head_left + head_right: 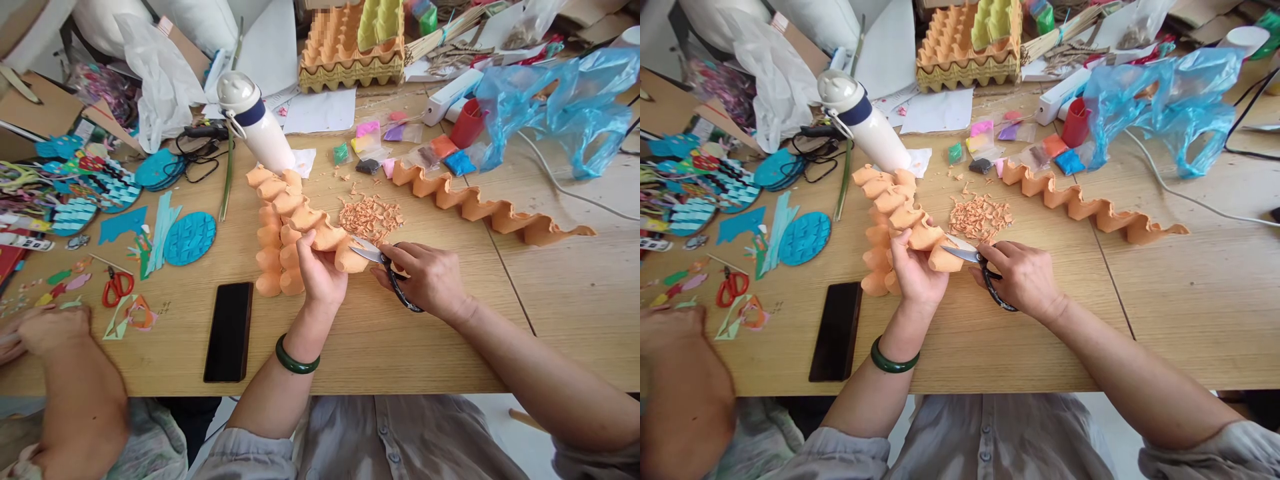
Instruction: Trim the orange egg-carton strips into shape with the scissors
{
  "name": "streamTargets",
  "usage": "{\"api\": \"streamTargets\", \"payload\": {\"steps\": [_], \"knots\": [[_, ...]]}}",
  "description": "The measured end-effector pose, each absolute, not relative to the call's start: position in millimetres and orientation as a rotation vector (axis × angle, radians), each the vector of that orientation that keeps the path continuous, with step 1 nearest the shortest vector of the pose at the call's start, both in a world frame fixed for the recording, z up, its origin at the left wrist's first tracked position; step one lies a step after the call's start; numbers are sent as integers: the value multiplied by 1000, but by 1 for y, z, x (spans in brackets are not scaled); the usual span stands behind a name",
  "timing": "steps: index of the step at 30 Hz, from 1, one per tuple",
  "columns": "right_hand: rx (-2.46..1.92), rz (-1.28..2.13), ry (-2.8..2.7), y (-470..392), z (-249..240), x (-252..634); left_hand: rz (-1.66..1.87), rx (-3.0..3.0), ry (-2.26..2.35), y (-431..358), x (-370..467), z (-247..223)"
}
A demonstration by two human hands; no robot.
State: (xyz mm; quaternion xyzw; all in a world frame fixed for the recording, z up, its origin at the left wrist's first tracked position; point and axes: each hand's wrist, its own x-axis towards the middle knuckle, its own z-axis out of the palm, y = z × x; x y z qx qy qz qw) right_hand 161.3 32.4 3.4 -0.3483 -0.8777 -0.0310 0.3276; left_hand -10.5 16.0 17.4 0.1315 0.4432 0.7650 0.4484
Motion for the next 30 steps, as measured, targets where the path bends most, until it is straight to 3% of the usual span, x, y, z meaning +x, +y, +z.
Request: {"api": "streamTargets", "payload": {"steps": [10, 16, 23, 30], "knots": [[-1047, 3, -2319, 28, -2, 163, 1904, 299, 1034, 17, -11, 13], [-1287, 268, -2279, 34, 3, 165, 1874, 355, 1098, 18, -11, 10], [-1522, -169, -2341, 38, 3, 166, 1866, 436, 1189, 20, -13, 6], [-1539, -203, -2402, 38, 2, 167, 1786, 550, 1128, 15, -11, 3]]}}
